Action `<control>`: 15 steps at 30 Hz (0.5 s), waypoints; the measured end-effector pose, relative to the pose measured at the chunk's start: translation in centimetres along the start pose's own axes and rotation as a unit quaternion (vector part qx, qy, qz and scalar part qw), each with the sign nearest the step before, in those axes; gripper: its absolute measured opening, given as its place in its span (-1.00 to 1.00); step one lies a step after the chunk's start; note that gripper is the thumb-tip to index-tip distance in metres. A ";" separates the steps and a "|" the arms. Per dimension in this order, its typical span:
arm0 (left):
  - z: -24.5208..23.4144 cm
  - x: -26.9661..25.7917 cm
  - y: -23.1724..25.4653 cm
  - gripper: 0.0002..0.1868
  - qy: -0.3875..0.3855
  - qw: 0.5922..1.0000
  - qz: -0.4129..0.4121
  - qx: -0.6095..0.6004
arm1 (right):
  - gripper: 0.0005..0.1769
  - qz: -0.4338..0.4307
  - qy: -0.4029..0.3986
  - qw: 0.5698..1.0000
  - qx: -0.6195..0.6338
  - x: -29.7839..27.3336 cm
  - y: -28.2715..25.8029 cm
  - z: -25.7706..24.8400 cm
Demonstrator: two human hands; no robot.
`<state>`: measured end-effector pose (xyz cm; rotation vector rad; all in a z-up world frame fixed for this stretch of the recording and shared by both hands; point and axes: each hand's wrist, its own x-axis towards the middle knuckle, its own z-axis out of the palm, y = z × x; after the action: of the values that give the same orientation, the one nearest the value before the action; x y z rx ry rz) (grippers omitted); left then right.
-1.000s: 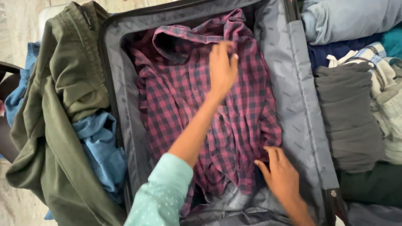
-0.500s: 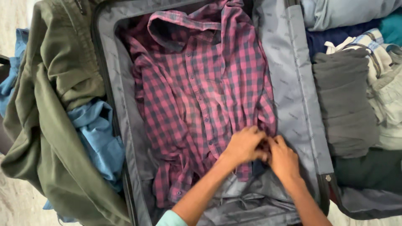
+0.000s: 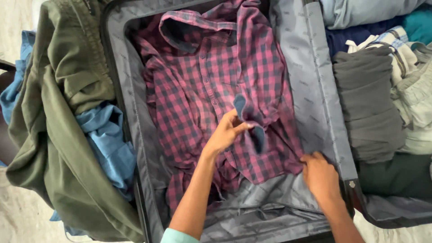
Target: The person packs a suitcase by folding and rolling clothes, such as shirts and pants, and placing them into the suitcase compartments.
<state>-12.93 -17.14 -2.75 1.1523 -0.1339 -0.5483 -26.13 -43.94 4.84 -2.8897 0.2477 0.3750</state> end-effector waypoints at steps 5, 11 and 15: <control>1.2 1.1 -0.1 -0.74 -0.052 0.998 0.003 0.024 | -0.66 -0.086 0.092 0.991 0.033 -0.4 -3.0 -0.3; 3.9 0.9 -3.3 -0.65 -0.041 0.981 0.063 0.178 | -0.28 -0.052 0.109 0.992 -0.028 1.9 -3.0 2.9; 5.8 -0.6 -5.1 -0.50 -0.011 0.924 0.155 0.348 | -0.41 0.043 0.012 0.998 -0.036 3.2 -0.8 5.1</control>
<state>-17.36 -23.17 -4.78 1.7749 -0.5558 -0.2238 -24.12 -42.39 -0.69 -2.9632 0.3697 0.3705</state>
